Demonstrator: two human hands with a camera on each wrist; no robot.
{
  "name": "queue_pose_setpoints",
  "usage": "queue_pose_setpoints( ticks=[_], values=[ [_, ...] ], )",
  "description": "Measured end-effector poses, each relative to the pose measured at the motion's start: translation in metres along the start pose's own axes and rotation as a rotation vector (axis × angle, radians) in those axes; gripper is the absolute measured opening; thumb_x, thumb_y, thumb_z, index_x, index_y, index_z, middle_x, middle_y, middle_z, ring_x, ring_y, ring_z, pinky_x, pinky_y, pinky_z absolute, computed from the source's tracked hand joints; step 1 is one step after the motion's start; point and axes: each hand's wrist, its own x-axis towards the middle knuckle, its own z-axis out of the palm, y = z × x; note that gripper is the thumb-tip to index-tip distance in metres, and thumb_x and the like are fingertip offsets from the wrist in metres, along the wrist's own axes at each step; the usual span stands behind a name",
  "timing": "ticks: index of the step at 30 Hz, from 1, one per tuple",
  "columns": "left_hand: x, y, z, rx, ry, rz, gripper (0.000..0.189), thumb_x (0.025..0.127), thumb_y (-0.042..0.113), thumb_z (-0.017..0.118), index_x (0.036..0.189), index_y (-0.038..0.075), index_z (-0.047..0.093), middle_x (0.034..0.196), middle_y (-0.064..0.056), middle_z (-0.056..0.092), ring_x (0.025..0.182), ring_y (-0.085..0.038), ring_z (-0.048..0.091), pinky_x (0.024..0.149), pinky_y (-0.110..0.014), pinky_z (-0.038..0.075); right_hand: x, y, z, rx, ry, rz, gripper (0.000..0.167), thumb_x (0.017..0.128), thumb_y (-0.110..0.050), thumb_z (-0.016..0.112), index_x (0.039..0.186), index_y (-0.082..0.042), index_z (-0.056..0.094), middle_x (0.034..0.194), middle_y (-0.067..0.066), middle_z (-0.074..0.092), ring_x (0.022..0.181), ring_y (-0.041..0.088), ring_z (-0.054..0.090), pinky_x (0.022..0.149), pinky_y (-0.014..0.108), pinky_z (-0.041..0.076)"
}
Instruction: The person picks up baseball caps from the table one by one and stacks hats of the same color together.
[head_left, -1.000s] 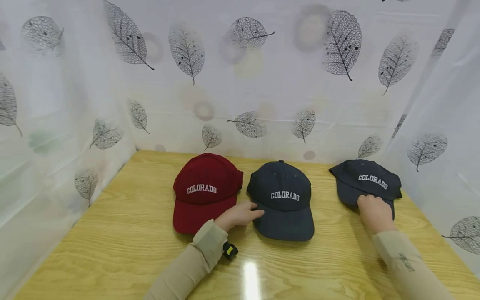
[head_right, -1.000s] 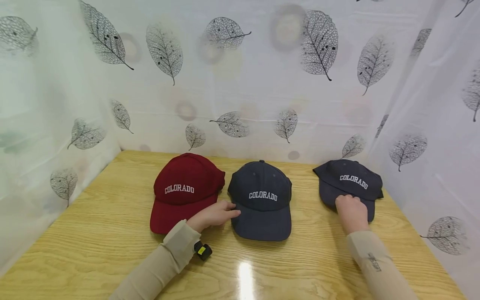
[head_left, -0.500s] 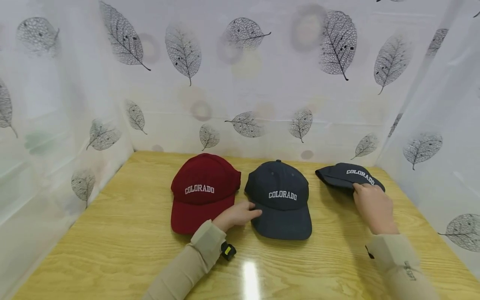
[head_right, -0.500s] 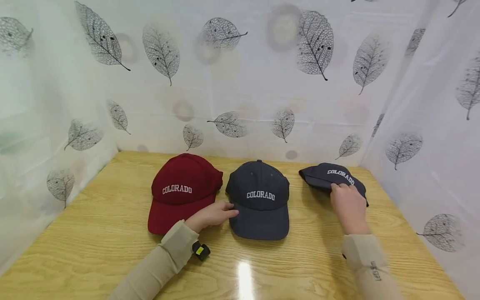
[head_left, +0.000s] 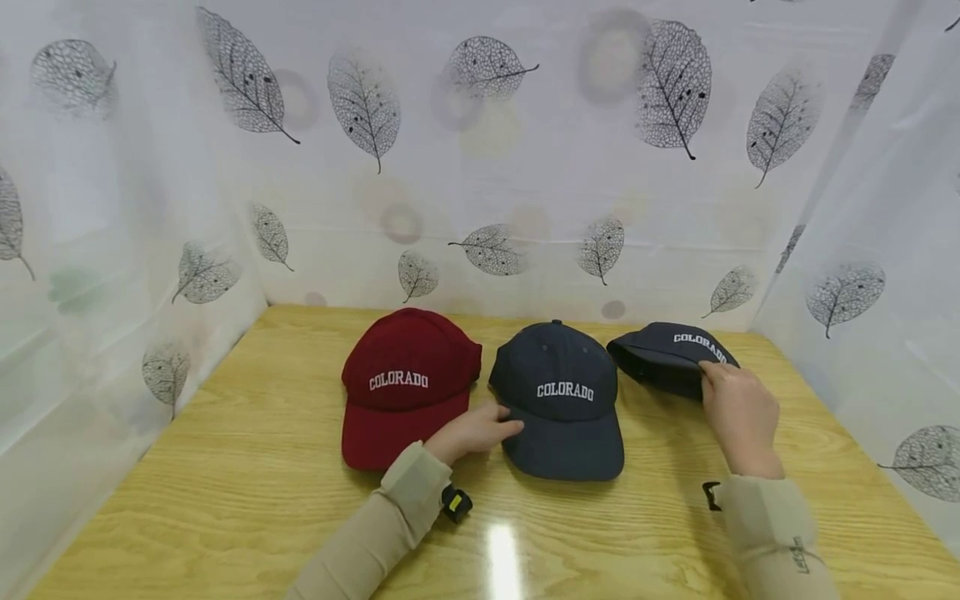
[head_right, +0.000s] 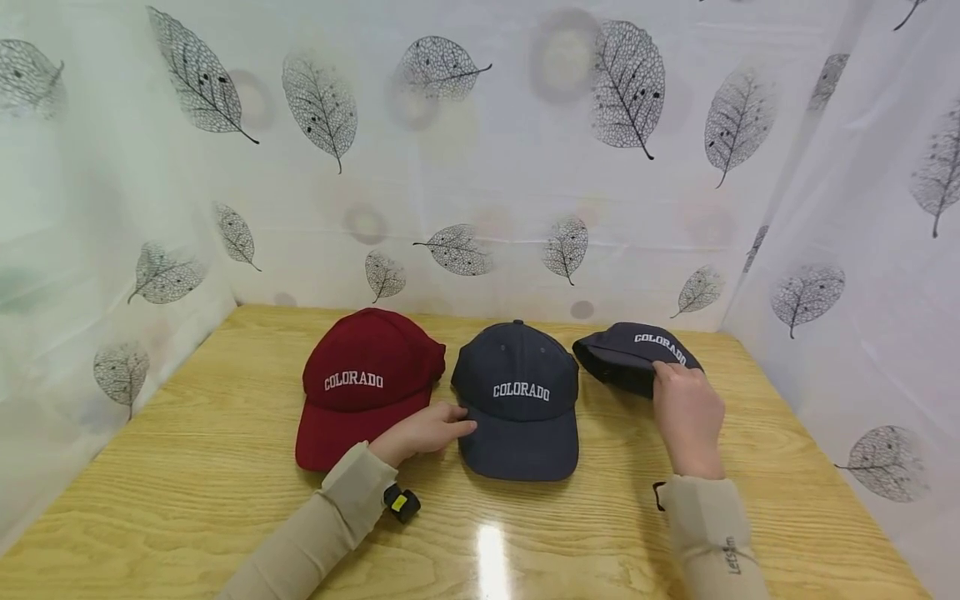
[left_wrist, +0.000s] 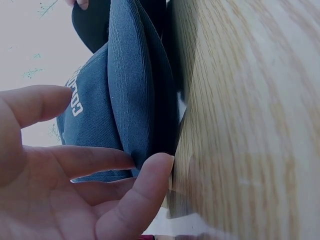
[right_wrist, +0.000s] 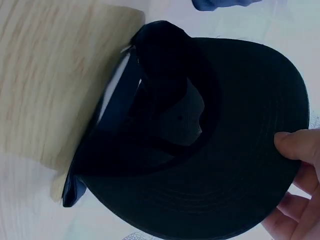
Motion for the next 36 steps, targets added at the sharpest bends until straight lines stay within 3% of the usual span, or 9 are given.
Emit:
queue_pose_setpoints(
  ticks=[13,24,27,30,36],
  values=[
    [-0.001,0.0,0.001,0.011,-0.002,-0.004,0.049,0.091,0.026,0.049,0.126,-0.008,0.042,0.044,0.004,0.032,0.034,-0.008,0.027,0.046,-0.024,0.032,0.001,-0.011,-0.027,0.045,0.26,-0.037,0.017,0.08,0.002,0.057,0.094,-0.002,0.066,0.086,0.018,0.064,0.072,0.038,0.057,0.044,0.048,0.037],
    [-0.001,0.002,0.0,-0.013,-0.013,0.006,0.051,0.091,0.025,0.049,0.127,-0.01,0.039,0.044,0.003,0.033,0.034,-0.009,0.028,0.045,-0.023,0.032,0.006,-0.034,-0.071,0.205,0.538,-0.057,0.012,0.084,-0.006,0.058,0.088,-0.003,0.069,0.078,0.017,0.064,0.068,0.037,0.055,0.057,0.042,0.038],
    [-0.001,0.001,0.0,-0.005,-0.013,0.003,0.052,0.091,0.026,0.048,0.127,-0.01,0.039,0.044,0.003,0.033,0.034,-0.008,0.029,0.046,-0.023,0.033,0.005,-0.04,-0.082,0.281,0.587,-0.054,0.012,0.084,-0.005,0.058,0.085,0.0,0.07,0.075,0.018,0.063,0.067,0.036,0.054,0.067,0.025,0.04],
    [-0.001,0.001,0.0,-0.002,-0.012,0.012,0.051,0.091,0.025,0.048,0.127,-0.011,0.039,0.044,0.003,0.033,0.034,-0.008,0.029,0.046,-0.023,0.033,0.003,-0.048,-0.089,0.352,0.627,-0.065,0.011,0.082,-0.001,0.059,0.082,0.001,0.07,0.073,0.019,0.062,0.065,0.034,0.052,0.072,0.01,0.032],
    [0.0,-0.001,0.0,-0.011,-0.021,0.045,0.048,0.091,0.023,0.049,0.124,-0.01,0.042,0.044,0.003,0.033,0.034,-0.008,0.028,0.043,-0.023,0.03,0.003,-0.065,-0.086,0.423,0.618,-0.184,0.008,0.079,-0.004,0.064,0.08,0.002,0.069,0.07,0.017,0.062,0.064,0.033,0.052,0.073,0.013,0.032]
  ],
)
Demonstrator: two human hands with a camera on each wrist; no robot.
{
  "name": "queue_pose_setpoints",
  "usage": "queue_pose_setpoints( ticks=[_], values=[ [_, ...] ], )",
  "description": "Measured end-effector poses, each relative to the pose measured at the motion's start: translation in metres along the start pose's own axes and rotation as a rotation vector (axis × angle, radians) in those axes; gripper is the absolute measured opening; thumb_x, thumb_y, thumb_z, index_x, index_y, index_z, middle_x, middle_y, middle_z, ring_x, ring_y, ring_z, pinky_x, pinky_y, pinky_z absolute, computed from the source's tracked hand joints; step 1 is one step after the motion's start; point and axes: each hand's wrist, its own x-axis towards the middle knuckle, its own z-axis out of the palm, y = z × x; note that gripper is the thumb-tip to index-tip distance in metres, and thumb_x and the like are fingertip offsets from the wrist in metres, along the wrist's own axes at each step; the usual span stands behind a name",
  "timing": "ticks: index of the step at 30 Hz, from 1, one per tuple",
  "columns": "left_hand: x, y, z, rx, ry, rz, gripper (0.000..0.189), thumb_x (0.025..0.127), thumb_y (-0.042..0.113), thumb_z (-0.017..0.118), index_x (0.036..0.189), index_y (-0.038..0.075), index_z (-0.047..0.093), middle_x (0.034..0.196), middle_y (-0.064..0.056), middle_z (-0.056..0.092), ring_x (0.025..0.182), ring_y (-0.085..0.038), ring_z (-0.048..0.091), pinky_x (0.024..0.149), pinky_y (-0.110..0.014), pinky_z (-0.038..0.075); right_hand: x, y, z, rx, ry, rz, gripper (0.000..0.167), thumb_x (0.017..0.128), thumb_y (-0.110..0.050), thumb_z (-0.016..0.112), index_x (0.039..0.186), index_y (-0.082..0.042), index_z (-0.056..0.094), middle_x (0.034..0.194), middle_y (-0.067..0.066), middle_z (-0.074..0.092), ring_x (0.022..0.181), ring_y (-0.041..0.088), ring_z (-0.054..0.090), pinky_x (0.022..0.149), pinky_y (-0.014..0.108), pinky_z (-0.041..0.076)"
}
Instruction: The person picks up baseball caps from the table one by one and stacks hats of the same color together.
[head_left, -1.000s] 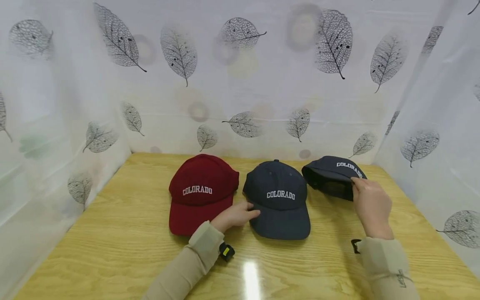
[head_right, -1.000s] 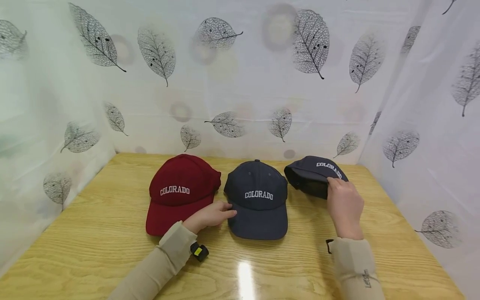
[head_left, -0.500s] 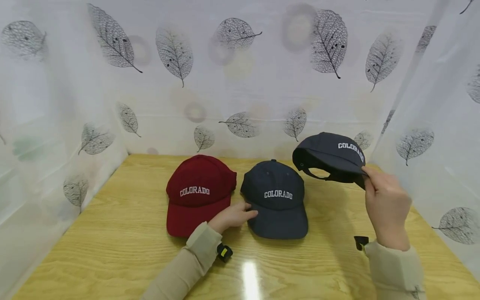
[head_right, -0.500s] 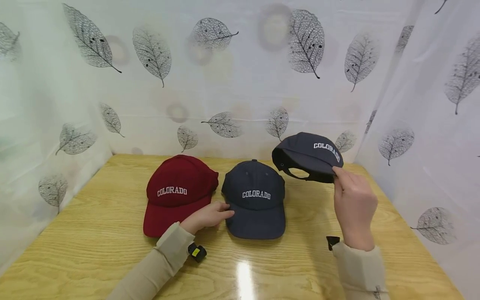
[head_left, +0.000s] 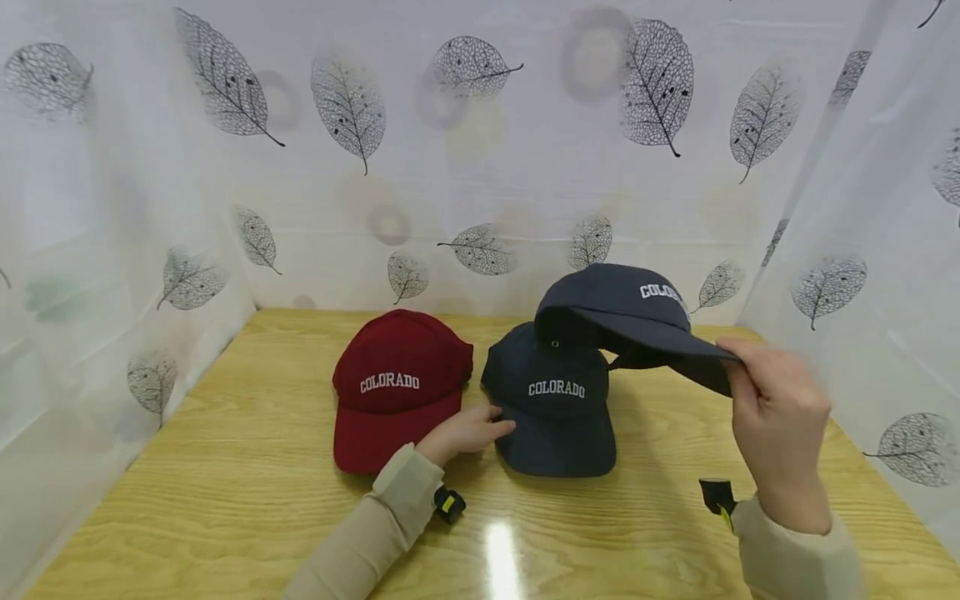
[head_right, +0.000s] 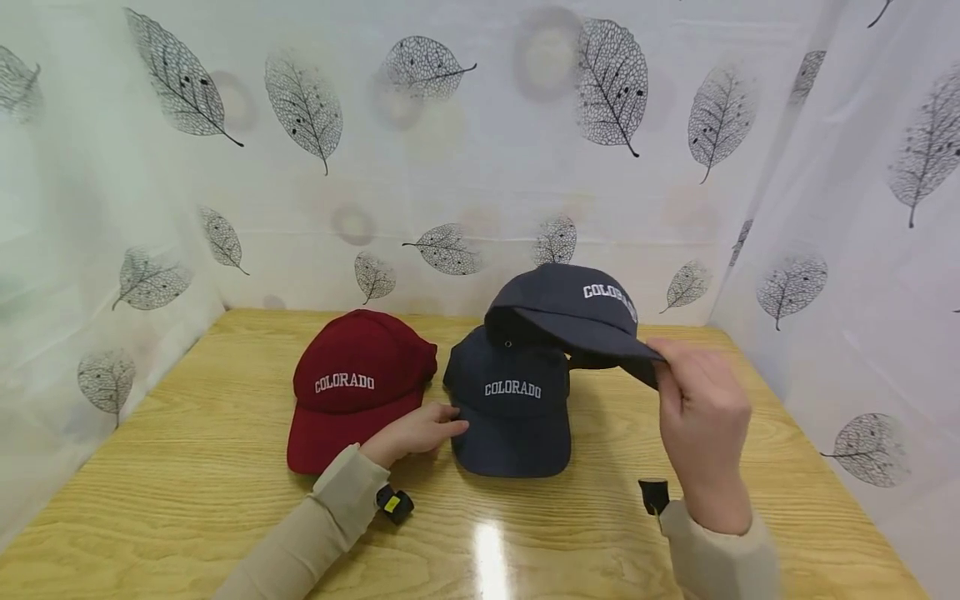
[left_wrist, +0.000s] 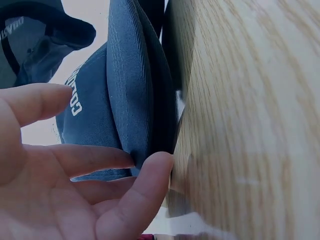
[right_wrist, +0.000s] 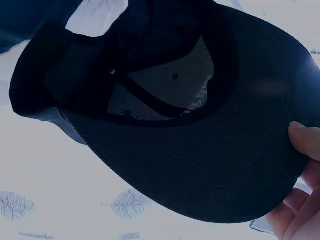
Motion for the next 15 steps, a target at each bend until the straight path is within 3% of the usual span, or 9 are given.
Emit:
queue_pose_setpoints(
  ticks=[7,15],
  values=[
    [0.0,-0.001,0.001,-0.005,0.009,-0.011,0.048,0.091,0.024,0.049,0.124,-0.01,0.043,0.044,0.004,0.031,0.034,-0.008,0.026,0.041,-0.023,0.029,-0.012,-0.004,0.02,0.034,-0.155,-0.07,0.011,0.082,-0.004,0.06,0.088,0.001,0.068,0.077,0.016,0.063,0.068,0.03,0.055,0.069,0.026,0.039],
    [0.0,-0.001,0.001,0.012,0.026,-0.018,0.05,0.09,0.025,0.049,0.124,-0.011,0.042,0.045,0.004,0.033,0.035,-0.008,0.029,0.045,-0.023,0.032,-0.032,-0.007,0.048,-0.016,-0.216,-0.195,0.028,0.093,-0.021,0.047,0.089,-0.002,0.068,0.081,0.012,0.065,0.067,0.03,0.059,0.058,0.041,0.046]
  ],
)
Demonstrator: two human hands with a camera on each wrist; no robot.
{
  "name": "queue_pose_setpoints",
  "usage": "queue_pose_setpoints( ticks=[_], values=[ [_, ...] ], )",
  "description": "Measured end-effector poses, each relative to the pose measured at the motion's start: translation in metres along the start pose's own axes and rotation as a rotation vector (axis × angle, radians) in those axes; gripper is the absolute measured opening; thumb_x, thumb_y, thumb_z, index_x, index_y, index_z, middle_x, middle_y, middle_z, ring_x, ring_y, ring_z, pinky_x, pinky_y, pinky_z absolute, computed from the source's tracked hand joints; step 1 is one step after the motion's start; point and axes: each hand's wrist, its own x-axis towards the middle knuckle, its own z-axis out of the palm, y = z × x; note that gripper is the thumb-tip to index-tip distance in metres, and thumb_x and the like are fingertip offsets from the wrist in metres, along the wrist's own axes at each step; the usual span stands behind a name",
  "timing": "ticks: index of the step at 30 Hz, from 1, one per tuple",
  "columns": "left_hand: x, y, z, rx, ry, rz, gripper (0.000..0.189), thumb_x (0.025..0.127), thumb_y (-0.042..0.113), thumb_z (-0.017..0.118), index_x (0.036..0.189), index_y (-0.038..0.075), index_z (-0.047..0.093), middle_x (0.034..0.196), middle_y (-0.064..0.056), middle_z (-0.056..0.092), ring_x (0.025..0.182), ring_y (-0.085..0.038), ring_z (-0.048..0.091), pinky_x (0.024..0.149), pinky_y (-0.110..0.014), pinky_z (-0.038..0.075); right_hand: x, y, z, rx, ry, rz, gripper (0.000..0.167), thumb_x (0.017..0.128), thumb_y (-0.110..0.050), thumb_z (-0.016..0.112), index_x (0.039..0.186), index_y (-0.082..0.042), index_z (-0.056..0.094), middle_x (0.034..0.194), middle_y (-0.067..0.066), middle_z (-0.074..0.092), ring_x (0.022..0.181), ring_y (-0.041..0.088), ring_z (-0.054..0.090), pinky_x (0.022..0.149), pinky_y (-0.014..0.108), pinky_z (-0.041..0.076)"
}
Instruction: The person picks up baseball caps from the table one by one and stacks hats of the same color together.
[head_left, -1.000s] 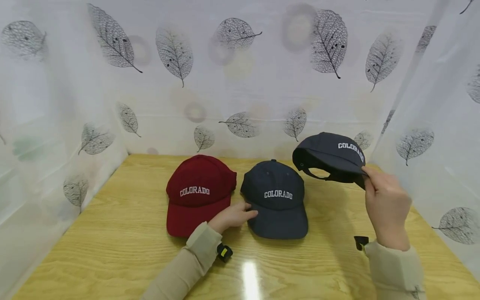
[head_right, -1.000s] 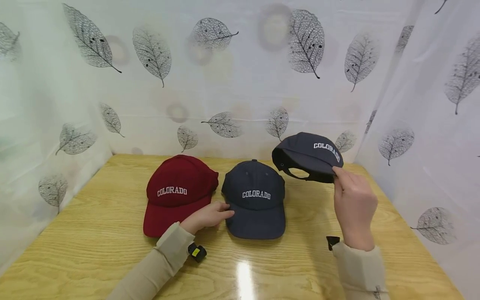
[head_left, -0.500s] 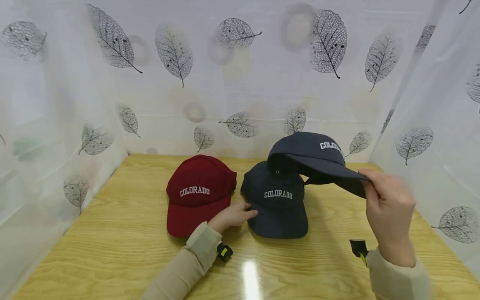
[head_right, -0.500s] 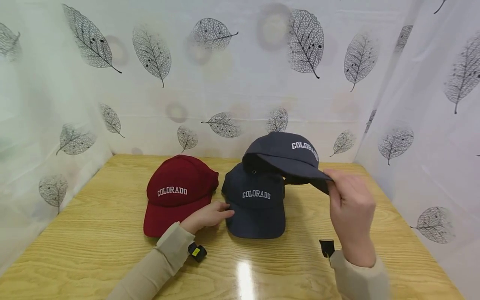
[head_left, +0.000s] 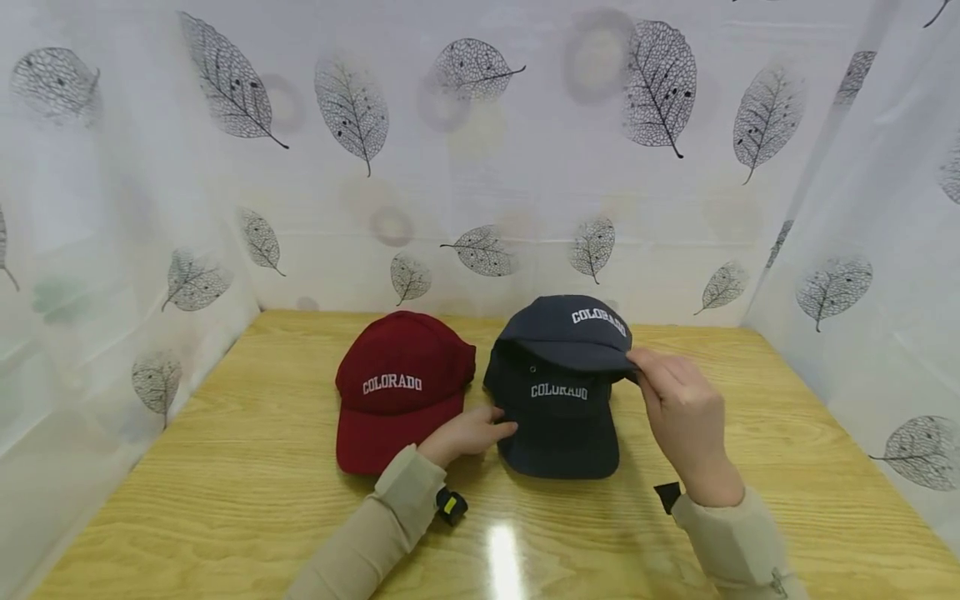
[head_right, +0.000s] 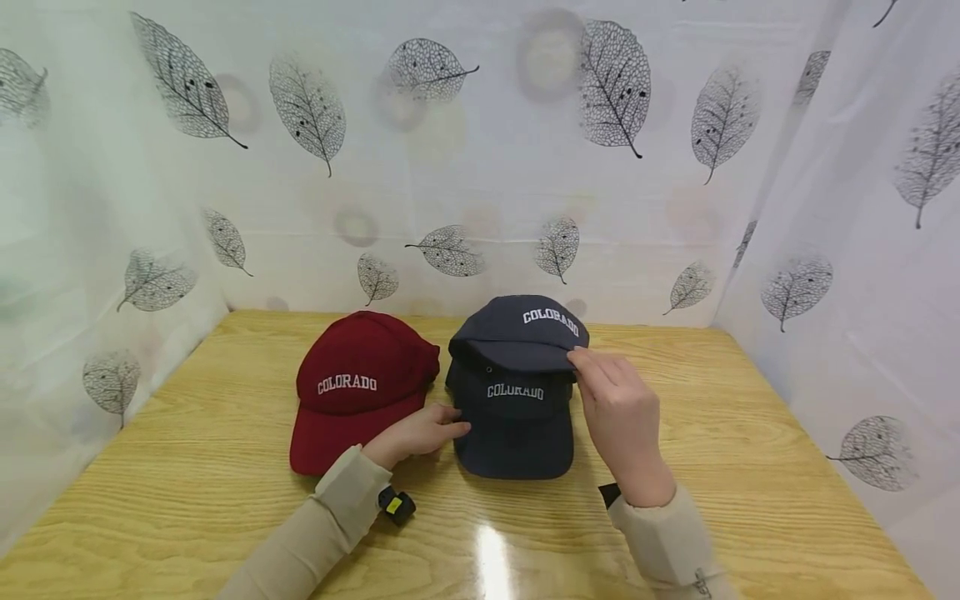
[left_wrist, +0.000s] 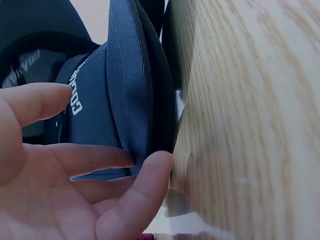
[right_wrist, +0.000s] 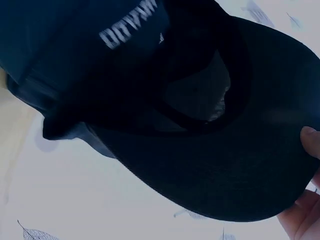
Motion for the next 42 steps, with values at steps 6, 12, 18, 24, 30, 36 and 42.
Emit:
queue_pose_setpoints(
  ticks=[6,12,18,24,30,36,42],
  values=[
    [0.0,-0.001,0.0,0.015,0.005,0.033,0.033,0.089,0.023,0.05,0.104,-0.006,0.056,0.045,0.003,0.035,0.037,-0.01,0.033,0.044,-0.024,0.032,-0.013,-0.01,0.017,0.001,-0.056,-0.103,0.031,0.095,-0.017,0.041,0.091,-0.001,0.067,0.088,0.014,0.065,0.069,0.03,0.062,0.054,0.041,0.048],
    [0.001,-0.003,-0.002,-0.018,-0.002,0.058,0.023,0.089,0.019,0.048,0.08,0.0,0.057,0.043,0.004,0.034,0.036,-0.009,0.034,0.041,-0.023,0.03,-0.029,-0.016,0.021,0.061,-0.278,-0.192,0.033,0.095,-0.021,0.042,0.095,0.0,0.067,0.094,0.017,0.064,0.075,0.03,0.062,0.057,0.039,0.049],
    [0.004,-0.005,-0.002,-0.046,-0.011,0.048,0.024,0.092,0.014,0.042,0.081,-0.002,0.056,0.045,0.002,0.034,0.036,-0.01,0.035,0.04,-0.023,0.031,-0.04,-0.014,0.018,0.112,-0.641,-0.126,0.037,0.065,0.0,0.07,0.101,-0.003,0.066,0.107,0.018,0.059,0.09,0.029,0.059,0.063,0.033,0.049],
    [0.008,-0.007,0.0,-0.138,0.024,-0.057,0.046,0.095,0.014,0.035,0.133,-0.011,0.025,0.076,-0.007,0.046,0.053,-0.015,0.044,0.047,-0.026,0.038,-0.041,-0.014,0.019,0.14,-0.841,-0.137,0.042,0.066,0.003,0.068,0.107,-0.005,0.065,0.11,0.015,0.059,0.099,0.033,0.054,0.064,0.033,0.048],
    [0.007,-0.006,0.0,-0.18,0.044,-0.097,0.057,0.096,0.016,0.034,0.138,-0.008,0.004,0.103,-0.016,0.047,0.062,-0.018,0.046,0.051,-0.028,0.039,-0.042,-0.017,0.02,0.161,-0.974,-0.143,0.042,0.068,0.0,0.068,0.109,-0.008,0.064,0.112,0.013,0.058,0.101,0.032,0.052,0.068,0.035,0.048],
    [0.004,-0.003,0.0,-0.141,0.054,-0.1,0.057,0.095,0.017,0.036,0.137,-0.009,0.007,0.125,-0.025,0.036,0.048,-0.015,0.042,0.051,-0.027,0.04,-0.043,-0.02,0.023,0.161,-1.028,-0.161,0.04,0.068,-0.002,0.071,0.108,-0.008,0.065,0.111,0.012,0.059,0.099,0.031,0.052,0.073,0.036,0.047],
    [0.005,-0.003,0.0,-0.111,0.039,-0.099,0.058,0.095,0.02,0.038,0.137,-0.009,0.011,0.139,-0.023,0.02,0.069,-0.019,0.053,0.06,-0.029,0.044,-0.042,-0.021,0.023,0.164,-1.068,-0.174,0.043,0.066,-0.007,0.075,0.108,-0.009,0.065,0.111,0.012,0.059,0.097,0.031,0.052,0.073,0.035,0.047]
  ],
)
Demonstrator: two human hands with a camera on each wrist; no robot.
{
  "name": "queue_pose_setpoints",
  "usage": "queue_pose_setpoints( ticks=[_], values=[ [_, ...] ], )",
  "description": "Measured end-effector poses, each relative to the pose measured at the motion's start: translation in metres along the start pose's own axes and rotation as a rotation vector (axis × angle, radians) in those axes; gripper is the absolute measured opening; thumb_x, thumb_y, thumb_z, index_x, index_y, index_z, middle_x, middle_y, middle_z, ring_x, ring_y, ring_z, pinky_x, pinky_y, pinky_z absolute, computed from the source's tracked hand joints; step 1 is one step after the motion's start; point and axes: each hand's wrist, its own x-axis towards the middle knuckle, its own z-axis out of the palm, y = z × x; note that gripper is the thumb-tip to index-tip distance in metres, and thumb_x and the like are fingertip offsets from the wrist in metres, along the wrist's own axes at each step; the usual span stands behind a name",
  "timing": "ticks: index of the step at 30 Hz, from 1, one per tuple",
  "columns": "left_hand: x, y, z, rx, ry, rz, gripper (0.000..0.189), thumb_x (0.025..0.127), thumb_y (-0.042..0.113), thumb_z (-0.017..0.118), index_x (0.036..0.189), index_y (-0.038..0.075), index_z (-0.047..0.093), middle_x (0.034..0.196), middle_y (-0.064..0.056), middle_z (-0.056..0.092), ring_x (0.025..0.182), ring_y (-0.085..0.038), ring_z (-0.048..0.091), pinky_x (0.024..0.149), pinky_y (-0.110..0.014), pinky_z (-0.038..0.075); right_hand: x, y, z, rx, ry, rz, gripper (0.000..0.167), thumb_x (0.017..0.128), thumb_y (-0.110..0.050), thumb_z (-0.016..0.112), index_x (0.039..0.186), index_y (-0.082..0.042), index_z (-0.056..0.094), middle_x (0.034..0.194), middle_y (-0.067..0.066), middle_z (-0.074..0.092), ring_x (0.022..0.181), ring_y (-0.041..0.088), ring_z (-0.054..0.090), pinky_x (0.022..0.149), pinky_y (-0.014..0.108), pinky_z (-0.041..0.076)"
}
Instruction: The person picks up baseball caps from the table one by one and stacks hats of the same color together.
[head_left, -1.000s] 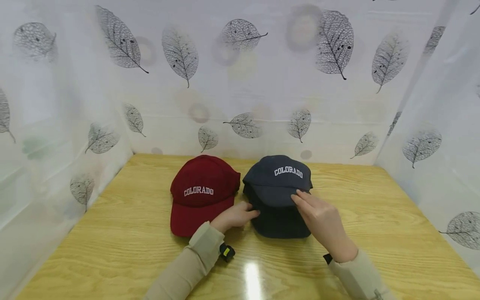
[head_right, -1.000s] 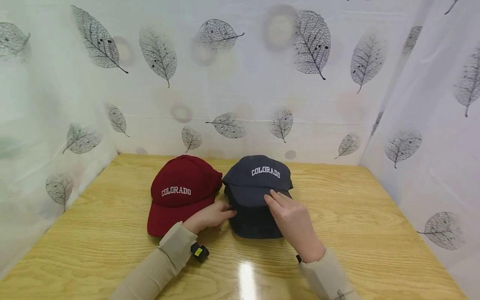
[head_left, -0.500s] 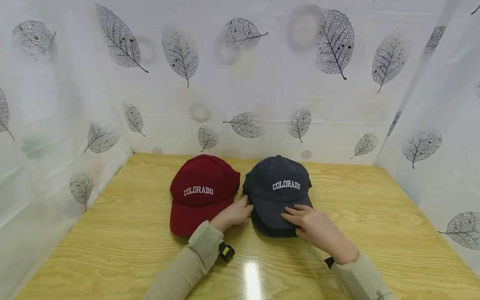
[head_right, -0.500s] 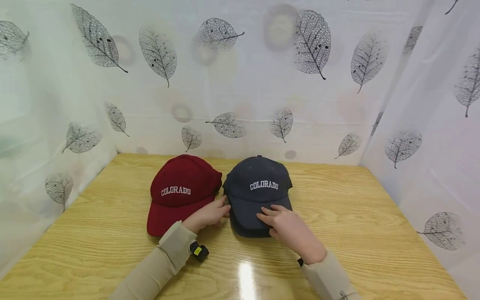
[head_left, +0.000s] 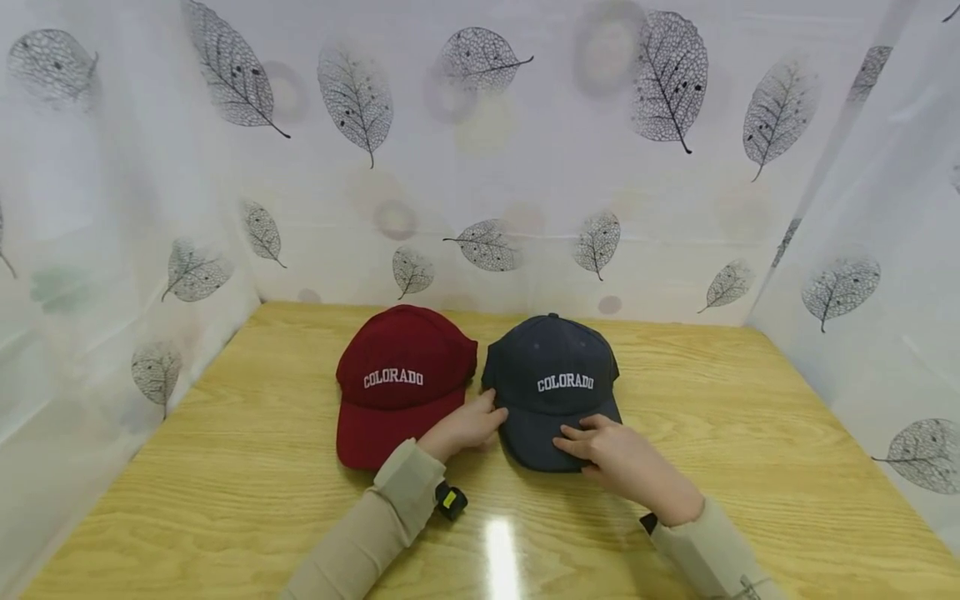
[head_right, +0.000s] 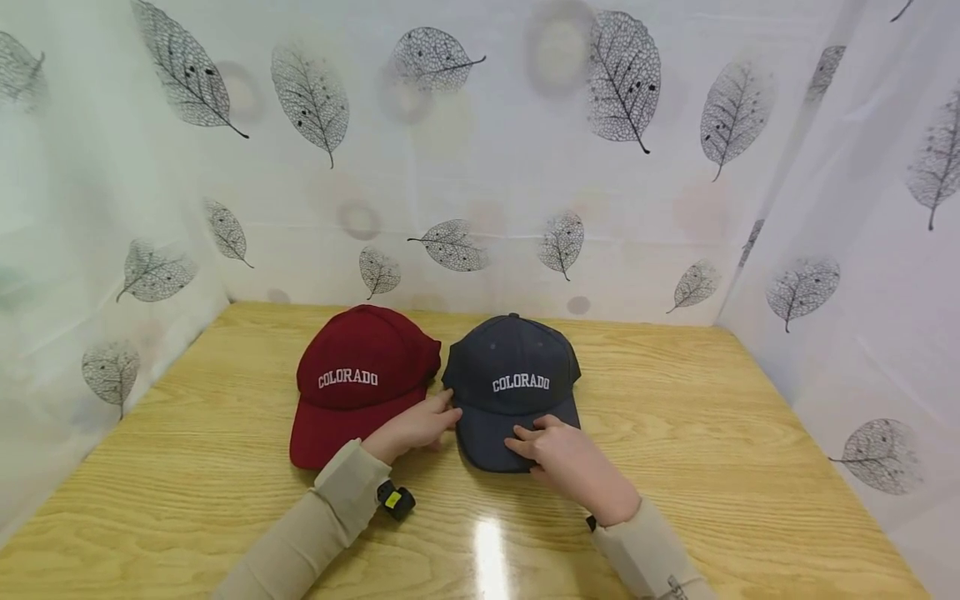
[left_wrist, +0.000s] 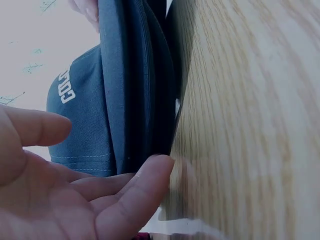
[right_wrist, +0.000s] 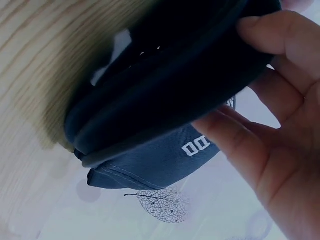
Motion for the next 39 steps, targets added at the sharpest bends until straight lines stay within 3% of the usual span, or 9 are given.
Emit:
queue_pose_setpoints(
  ticks=[9,12,14,17,20,23,27,34,39],
  values=[
    [0.001,0.003,-0.001,-0.011,-0.023,-0.013,0.062,0.093,0.026,0.044,0.137,-0.008,0.015,0.137,-0.02,0.026,0.041,-0.013,0.042,0.055,-0.028,0.042,-0.002,0.0,-0.005,0.051,-0.04,0.033,0.046,0.066,-0.008,0.076,0.11,-0.008,0.063,0.116,0.011,0.056,0.103,0.031,0.049,0.074,0.034,0.047],
    [0.001,0.003,0.0,-0.014,-0.035,-0.014,0.062,0.093,0.026,0.044,0.137,-0.007,0.015,0.108,-0.017,0.052,0.037,-0.011,0.037,0.051,-0.027,0.04,-0.004,0.007,-0.006,0.142,-0.03,0.028,0.04,0.07,-0.01,0.073,0.109,-0.005,0.063,0.116,0.014,0.055,0.104,0.031,0.049,0.077,0.037,0.045],
    [0.001,0.003,0.0,-0.018,-0.039,-0.016,0.063,0.093,0.027,0.044,0.137,-0.007,0.015,0.092,-0.013,0.054,0.037,-0.011,0.035,0.051,-0.027,0.039,-0.005,0.017,-0.004,0.253,0.014,0.059,0.033,0.075,-0.012,0.069,0.107,-0.003,0.063,0.115,0.016,0.055,0.104,0.031,0.05,0.079,0.039,0.044],
    [0.002,0.003,0.0,-0.025,-0.038,-0.027,0.063,0.093,0.027,0.044,0.138,-0.006,0.015,0.107,-0.016,0.052,0.044,-0.011,0.042,0.058,-0.028,0.042,-0.008,0.036,-0.001,0.444,0.111,0.19,0.027,0.084,-0.013,0.061,0.107,0.001,0.06,0.11,0.018,0.056,0.1,0.032,0.053,0.077,0.042,0.045],
    [0.001,0.003,0.0,-0.024,-0.032,-0.039,0.063,0.093,0.028,0.045,0.138,-0.006,0.016,0.139,-0.019,0.024,0.049,-0.014,0.046,0.065,-0.03,0.044,-0.012,0.053,0.003,0.563,0.156,0.378,0.031,0.089,-0.013,0.053,0.113,0.007,0.054,0.109,0.022,0.055,0.098,0.036,0.053,0.076,0.044,0.045],
    [0.001,0.003,0.0,-0.02,-0.035,-0.047,0.063,0.093,0.028,0.045,0.138,-0.006,0.016,0.132,-0.022,0.034,0.043,-0.013,0.042,0.061,-0.029,0.042,-0.017,0.065,0.008,0.599,0.118,0.523,0.038,0.091,-0.013,0.048,0.119,0.013,0.045,0.115,0.029,0.049,0.1,0.039,0.051,0.078,0.047,0.043],
    [0.0,0.003,0.0,-0.014,-0.033,-0.045,0.063,0.093,0.029,0.044,0.137,-0.006,0.016,0.13,-0.021,0.036,0.041,-0.013,0.04,0.061,-0.029,0.041,-0.02,0.072,0.013,0.685,0.009,0.589,0.048,0.092,-0.015,0.046,0.123,0.02,0.034,0.117,0.035,0.044,0.098,0.04,0.051,0.076,0.043,0.045],
    [0.001,0.003,0.0,-0.012,-0.023,-0.04,0.061,0.093,0.028,0.044,0.137,-0.006,0.018,0.138,-0.019,0.025,0.057,-0.02,0.053,0.074,-0.034,0.042,-0.018,0.071,0.017,0.804,-0.092,0.547,0.051,0.091,-0.017,0.05,0.121,0.021,0.036,0.116,0.033,0.046,0.097,0.036,0.053,0.07,0.036,0.048],
    [0.001,0.001,0.002,-0.128,-0.064,-0.033,0.061,0.093,0.025,0.045,0.137,-0.006,0.017,0.141,-0.02,0.019,0.109,-0.029,0.046,0.083,-0.04,0.041,-0.019,0.068,0.013,0.817,-0.114,0.516,0.052,0.088,-0.015,0.054,0.12,0.023,0.035,0.111,0.033,0.049,0.093,0.034,0.056,0.069,0.036,0.049]
  ],
)
